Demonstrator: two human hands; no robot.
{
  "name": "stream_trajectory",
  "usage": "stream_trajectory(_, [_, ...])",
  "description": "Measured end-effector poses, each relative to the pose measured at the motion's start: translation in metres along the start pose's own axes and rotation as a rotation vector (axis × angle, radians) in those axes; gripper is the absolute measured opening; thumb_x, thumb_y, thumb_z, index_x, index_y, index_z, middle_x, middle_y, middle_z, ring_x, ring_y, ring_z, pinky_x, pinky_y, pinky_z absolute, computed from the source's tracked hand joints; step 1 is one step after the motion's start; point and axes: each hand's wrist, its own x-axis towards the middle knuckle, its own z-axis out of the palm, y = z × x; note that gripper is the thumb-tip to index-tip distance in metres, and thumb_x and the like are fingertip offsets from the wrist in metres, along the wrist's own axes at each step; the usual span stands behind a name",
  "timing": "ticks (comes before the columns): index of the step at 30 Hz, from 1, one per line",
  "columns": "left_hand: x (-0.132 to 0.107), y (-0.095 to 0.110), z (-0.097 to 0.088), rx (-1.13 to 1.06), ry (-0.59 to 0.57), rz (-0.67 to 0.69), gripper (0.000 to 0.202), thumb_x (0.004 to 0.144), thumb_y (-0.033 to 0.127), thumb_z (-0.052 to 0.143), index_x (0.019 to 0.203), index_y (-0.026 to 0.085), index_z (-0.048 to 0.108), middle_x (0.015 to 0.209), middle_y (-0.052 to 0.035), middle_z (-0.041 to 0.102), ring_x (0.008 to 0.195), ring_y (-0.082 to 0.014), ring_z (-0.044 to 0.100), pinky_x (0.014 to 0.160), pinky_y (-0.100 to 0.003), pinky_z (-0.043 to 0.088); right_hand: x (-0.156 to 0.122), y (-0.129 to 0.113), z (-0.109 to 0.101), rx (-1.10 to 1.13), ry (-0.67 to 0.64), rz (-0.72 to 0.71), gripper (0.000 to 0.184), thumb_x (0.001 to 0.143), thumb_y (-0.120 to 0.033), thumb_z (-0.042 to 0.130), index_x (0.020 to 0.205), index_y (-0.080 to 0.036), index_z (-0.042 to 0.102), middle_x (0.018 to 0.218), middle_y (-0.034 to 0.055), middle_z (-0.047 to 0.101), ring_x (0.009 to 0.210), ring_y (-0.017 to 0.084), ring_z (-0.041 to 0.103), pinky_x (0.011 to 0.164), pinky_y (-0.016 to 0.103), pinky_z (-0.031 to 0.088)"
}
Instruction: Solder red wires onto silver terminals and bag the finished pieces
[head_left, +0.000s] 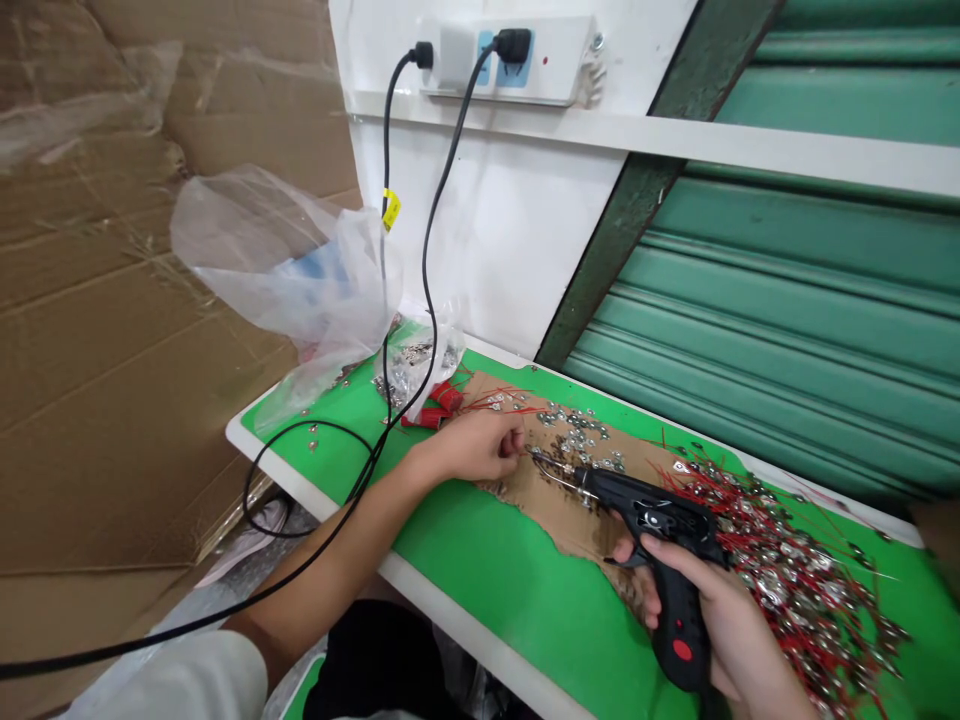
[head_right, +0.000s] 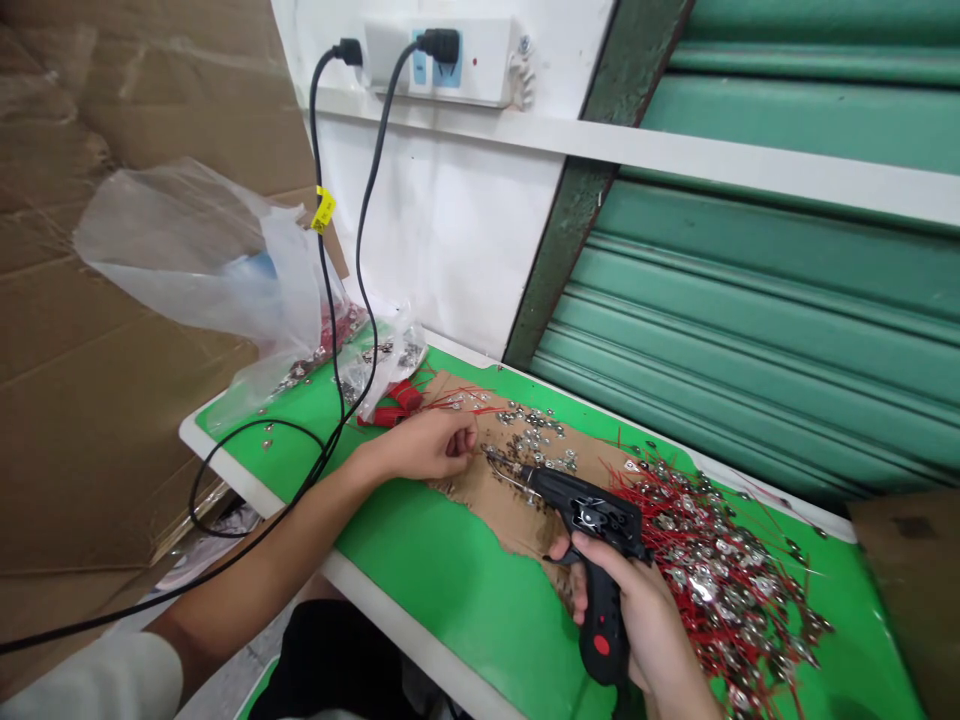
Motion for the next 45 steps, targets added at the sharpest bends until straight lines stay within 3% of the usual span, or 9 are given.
stream_trajectory(12, [-0.0003,0.0039,-0.0011,-0.001,0.014,-0.022,0.012,0.071,0.016,0.058,0.082,0.02,0.054,0.071,0.0032,0.061,0.06,-0.0095,0.052,0.053,-0.021,0.033,-0.0055,-0.0063,0.0029,-0.043,0.056,0.03,0.042,0.067,-0.055,0.075,0.072,-0.014,0.074,0.045,0.0021,0.054,0.04,0.013,0.049,0.042,0.023,0.035])
stream_trajectory(22, [-0.0001,-0.0001,0.0035,-0.03,-0.005,-0.04,0.014,0.071,0.013,0.058,0.084,0.019,0.055,0.072,0.0024,0.063,0.063,-0.0106,0.056,0.056,-0.021,0.035,-0.003,-0.0026,0.0016,-0.022,-0.007,-0.022,0.044,0.067,-0.052,0.072,0.083,-0.011,0.076,0.044,0.0,0.052,0.039,0.013,0.047,0.041,0.025,0.035])
stream_trajectory(40, [-0.0008,0.0053,-0.0009,-0.019,0.011,-0.022,0.013,0.069,0.012,0.058,0.08,0.019,0.055,0.072,0.0032,0.062,0.063,-0.0096,0.054,0.057,-0.02,0.035,0.0034,0.0023,-0.0049,-0.06,0.053,0.033,0.046,0.065,-0.059,0.073,0.073,-0.013,0.074,0.043,0.0024,0.054,0.038,0.013,0.048,0.04,0.025,0.035])
stream_trajectory(45, [-0.0004,0.0039,-0.0003,-0.037,0.009,-0.031,0.013,0.07,0.015,0.059,0.082,0.019,0.055,0.071,0.0031,0.06,0.061,-0.0098,0.052,0.055,-0.021,0.032,-0.002,-0.0022,-0.0015,-0.013,0.004,0.0,0.044,0.069,-0.053,0.073,0.084,-0.012,0.075,0.045,0.0002,0.051,0.04,0.013,0.048,0.041,0.025,0.034])
